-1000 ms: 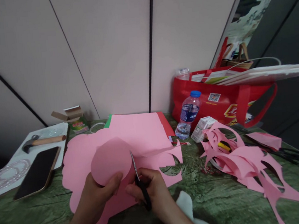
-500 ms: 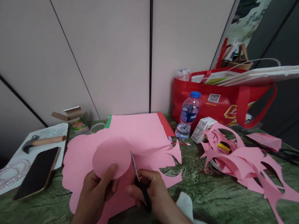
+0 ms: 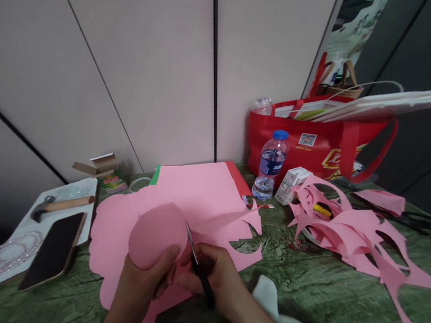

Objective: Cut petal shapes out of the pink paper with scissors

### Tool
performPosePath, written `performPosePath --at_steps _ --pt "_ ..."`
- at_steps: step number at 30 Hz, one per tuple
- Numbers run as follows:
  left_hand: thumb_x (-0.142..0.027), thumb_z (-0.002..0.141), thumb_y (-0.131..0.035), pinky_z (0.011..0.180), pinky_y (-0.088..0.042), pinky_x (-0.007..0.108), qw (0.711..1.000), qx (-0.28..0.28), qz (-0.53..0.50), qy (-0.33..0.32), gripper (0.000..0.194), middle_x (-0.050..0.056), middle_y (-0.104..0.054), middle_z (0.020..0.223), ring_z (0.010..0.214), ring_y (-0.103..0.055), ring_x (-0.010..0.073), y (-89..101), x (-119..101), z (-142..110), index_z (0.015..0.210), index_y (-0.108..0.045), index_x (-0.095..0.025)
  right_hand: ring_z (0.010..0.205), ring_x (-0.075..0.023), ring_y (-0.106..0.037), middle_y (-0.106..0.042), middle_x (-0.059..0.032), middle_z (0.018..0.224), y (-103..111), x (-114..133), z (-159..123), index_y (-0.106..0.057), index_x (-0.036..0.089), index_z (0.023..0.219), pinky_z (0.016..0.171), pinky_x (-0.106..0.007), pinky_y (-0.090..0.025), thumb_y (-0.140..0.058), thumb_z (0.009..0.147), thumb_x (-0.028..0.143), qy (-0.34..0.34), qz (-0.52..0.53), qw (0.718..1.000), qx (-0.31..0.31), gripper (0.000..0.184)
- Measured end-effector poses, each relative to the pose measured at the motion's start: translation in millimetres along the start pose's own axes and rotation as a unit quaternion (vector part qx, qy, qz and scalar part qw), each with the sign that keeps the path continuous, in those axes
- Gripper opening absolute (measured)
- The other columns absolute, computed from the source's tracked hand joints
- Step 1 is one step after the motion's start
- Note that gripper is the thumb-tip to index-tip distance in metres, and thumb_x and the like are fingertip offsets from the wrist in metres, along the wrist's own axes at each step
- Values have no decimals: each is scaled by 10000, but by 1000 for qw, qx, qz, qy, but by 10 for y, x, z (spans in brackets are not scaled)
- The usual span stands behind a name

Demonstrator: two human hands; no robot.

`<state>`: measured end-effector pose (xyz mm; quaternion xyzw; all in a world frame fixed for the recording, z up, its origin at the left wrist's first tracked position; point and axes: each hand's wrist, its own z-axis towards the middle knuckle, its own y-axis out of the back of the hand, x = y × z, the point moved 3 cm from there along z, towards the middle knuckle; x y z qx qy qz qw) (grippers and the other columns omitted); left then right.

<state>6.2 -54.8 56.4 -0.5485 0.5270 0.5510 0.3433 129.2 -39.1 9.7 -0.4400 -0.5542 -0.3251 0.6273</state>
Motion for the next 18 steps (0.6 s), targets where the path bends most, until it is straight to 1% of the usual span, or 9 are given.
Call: performPosePath --at_steps 4,11,14,18 --pt "-398 641 -608 312 -198 203 1000 20 -4 4 401 -31 -388 301 274 -289 49 -22 27 -8 361 -448 -160 464 -83 -364 -472 60 522 26 11 14 -508 178 658 419 -195 -282 -792 523 386 23 -10 1000 -14 378" --pt "-362 632 -613 307 -195 194 999 18 -22 22 369 -33 -402 306 273 -286 40 -30 -9 -35 370 -456 -156 491 -89 -334 -432 60 545 24 36 9 -504 174 680 439 -202 -253 -769 560 399 25 -12 1000 -5 368" --pt "-357 640 -608 309 -198 192 999 20 -17 20 374 -34 -400 304 272 -290 40 -29 -33 -45 365 -450 -157 491 -90 -319 -412 60 545 28 28 9 -503 173 679 439 -207 -236 -747 579 426 27 -16 999 -6 365" --pt "-359 647 -599 309 -202 191 999 30 -20 14 377 -31 -403 309 273 -296 41 -29 -35 -42 368 -448 -156 488 -88 -324 -413 60 540 33 17 12 -495 173 675 436 -202 -241 -752 582 407 25 -19 999 -6 359"
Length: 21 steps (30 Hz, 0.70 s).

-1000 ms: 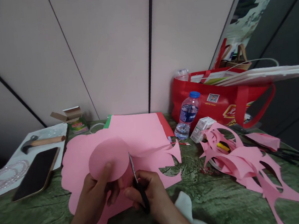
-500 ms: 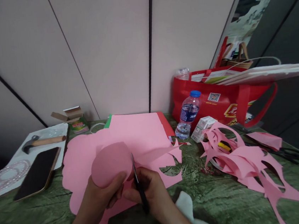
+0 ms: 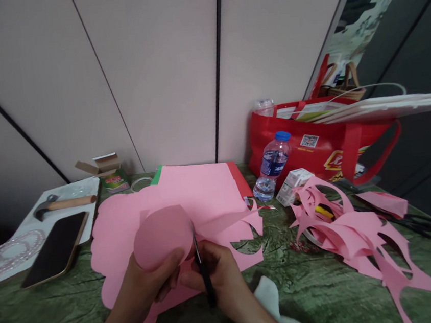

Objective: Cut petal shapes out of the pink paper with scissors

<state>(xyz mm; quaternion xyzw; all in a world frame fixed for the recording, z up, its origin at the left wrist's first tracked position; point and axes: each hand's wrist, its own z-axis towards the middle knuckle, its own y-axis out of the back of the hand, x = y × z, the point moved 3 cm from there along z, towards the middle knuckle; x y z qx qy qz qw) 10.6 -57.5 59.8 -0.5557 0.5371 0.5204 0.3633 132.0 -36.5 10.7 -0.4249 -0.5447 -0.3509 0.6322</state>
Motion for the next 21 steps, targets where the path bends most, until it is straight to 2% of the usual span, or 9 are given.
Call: performPosePath --at_steps 8,15,21 --pt "-367 637 -606 307 -205 191 1000 -10 6 1 350 -36 -403 309 271 -291 41 10 50 18 401 -461 -152 478 -78 -320 -411 64 530 11 -53 9 -494 165 663 427 -191 -246 -748 599 372 18 9 1000 1 333" --pt "-348 661 -577 313 -217 186 1000 9 11 -15 373 -30 -402 305 274 -311 43 1 -4 -9 369 -458 -150 482 -90 -354 -449 50 532 14 -97 17 -526 163 685 435 -206 -267 -754 601 339 15 14 1000 4 300" --pt "-343 655 -582 313 -220 190 1000 -3 11 -10 368 -32 -405 302 271 -313 47 2 -22 -13 363 -461 -154 456 -89 -362 -468 50 511 7 -90 15 -534 171 687 411 -200 -270 -734 609 366 9 23 1000 5 290"
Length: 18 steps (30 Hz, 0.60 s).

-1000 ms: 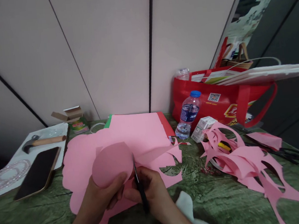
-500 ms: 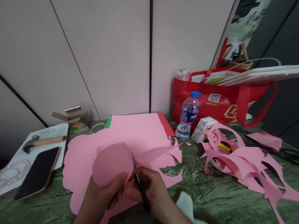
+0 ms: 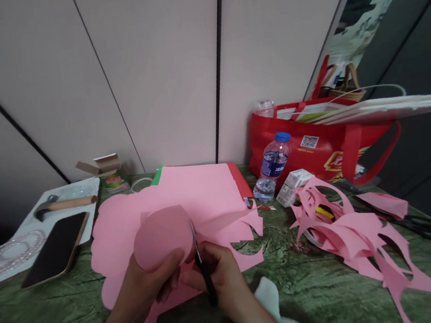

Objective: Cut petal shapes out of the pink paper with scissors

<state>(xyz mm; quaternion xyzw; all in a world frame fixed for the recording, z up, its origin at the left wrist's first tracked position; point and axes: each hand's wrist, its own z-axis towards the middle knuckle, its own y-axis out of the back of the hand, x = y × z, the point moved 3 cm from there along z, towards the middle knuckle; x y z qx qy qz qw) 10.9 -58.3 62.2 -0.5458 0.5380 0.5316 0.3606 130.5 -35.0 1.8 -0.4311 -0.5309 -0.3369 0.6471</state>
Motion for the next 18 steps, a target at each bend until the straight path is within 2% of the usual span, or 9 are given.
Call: performPosePath --at_steps 5,18 --pt "-341 663 -568 331 -235 205 999 -17 19 -22 398 -31 -379 277 270 -325 59 26 9 12 328 -449 -162 427 -72 -368 -472 61 482 6 25 -1 -546 158 703 396 -181 -280 -731 612 314 -25 -10 999 -18 259" --pt "-342 669 -569 330 -237 203 999 -13 18 -33 404 -30 -381 276 271 -327 62 33 5 16 328 -453 -159 390 -58 -407 -492 65 468 8 7 -26 -534 156 694 368 -155 -312 -708 613 251 -53 -5 998 -22 214"
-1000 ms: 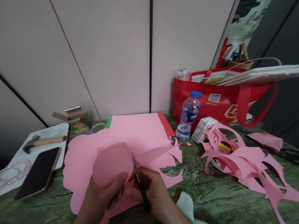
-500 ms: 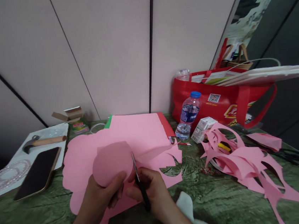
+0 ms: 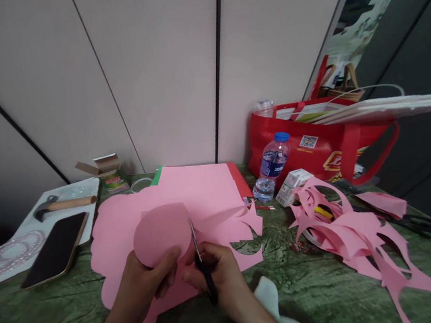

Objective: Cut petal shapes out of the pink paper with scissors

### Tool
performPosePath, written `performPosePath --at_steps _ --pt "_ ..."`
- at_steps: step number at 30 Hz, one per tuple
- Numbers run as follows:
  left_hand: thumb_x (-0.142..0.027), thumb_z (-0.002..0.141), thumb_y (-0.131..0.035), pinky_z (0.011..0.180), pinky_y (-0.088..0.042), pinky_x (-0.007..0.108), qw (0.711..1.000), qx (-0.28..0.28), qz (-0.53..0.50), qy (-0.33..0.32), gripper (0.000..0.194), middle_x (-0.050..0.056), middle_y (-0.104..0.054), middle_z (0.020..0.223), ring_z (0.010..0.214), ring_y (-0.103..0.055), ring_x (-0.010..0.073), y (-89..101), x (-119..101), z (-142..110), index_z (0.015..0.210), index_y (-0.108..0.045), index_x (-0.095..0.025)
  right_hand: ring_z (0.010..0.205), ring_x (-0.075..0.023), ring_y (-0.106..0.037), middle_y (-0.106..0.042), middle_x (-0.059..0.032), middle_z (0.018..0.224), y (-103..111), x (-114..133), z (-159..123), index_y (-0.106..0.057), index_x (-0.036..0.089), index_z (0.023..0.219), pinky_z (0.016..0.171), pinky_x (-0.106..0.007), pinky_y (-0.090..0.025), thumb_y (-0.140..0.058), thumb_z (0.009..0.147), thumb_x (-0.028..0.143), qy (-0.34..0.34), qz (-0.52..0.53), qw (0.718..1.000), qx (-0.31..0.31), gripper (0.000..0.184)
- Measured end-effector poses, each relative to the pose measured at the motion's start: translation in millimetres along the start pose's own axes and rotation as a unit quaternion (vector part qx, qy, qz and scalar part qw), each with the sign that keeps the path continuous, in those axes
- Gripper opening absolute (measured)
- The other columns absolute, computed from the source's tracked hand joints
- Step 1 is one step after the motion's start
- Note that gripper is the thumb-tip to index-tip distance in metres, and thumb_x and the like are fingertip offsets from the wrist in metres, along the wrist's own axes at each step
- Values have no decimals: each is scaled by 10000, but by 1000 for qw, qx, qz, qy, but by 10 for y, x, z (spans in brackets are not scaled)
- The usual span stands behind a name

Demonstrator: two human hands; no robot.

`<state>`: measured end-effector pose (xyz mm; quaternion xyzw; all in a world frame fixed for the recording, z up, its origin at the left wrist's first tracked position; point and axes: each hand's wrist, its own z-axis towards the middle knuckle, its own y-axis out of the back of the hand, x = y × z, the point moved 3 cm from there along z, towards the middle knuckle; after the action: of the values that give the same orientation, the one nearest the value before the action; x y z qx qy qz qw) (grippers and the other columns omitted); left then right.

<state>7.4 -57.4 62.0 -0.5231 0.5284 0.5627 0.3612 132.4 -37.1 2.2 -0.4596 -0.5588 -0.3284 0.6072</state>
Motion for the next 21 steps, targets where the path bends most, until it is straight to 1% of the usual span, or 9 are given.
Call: performPosePath --at_steps 5,8,13,15,18,21 --pt "-329 669 -579 331 -227 197 1000 -1 -4 8 393 -34 -383 275 274 -322 57 3 -15 2 335 -469 -152 369 -57 -411 -474 73 446 -16 21 20 -529 157 677 353 -152 -318 -716 602 294 -2 14 1000 -1 244" --pt "-327 671 -581 332 -229 193 1000 -4 -9 9 403 -37 -374 274 274 -322 56 5 -9 7 330 -457 -152 349 -54 -402 -441 84 433 -33 28 16 -517 162 641 347 -156 -319 -723 600 339 0 18 1000 10 275" --pt "-385 705 -549 327 -232 197 999 20 -40 20 420 -32 -389 293 273 -325 64 -6 48 39 364 -469 -154 336 -59 -395 -442 78 439 -38 23 2 -524 168 648 334 -168 -289 -740 583 374 -4 19 1000 14 306" --pt "-397 700 -554 329 -236 199 999 7 -37 22 421 -36 -381 286 273 -322 65 4 50 48 366 -466 -157 339 -64 -395 -448 72 440 -41 17 1 -531 166 657 337 -174 -280 -737 591 378 -6 18 1000 19 303" --pt "-377 676 -582 336 -230 202 1000 -19 -6 16 449 -42 -347 260 270 -307 58 18 20 43 316 -417 -165 371 -78 -410 -459 63 451 -42 24 2 -540 164 671 360 -184 -288 -733 596 384 -3 9 1000 23 302" --pt "-352 651 -603 330 -209 207 999 -22 19 18 452 -45 -328 249 266 -292 56 12 -4 27 292 -397 -171 430 -82 -391 -473 60 495 -23 53 7 -552 163 725 399 -188 -288 -758 572 355 16 -2 1000 8 321"
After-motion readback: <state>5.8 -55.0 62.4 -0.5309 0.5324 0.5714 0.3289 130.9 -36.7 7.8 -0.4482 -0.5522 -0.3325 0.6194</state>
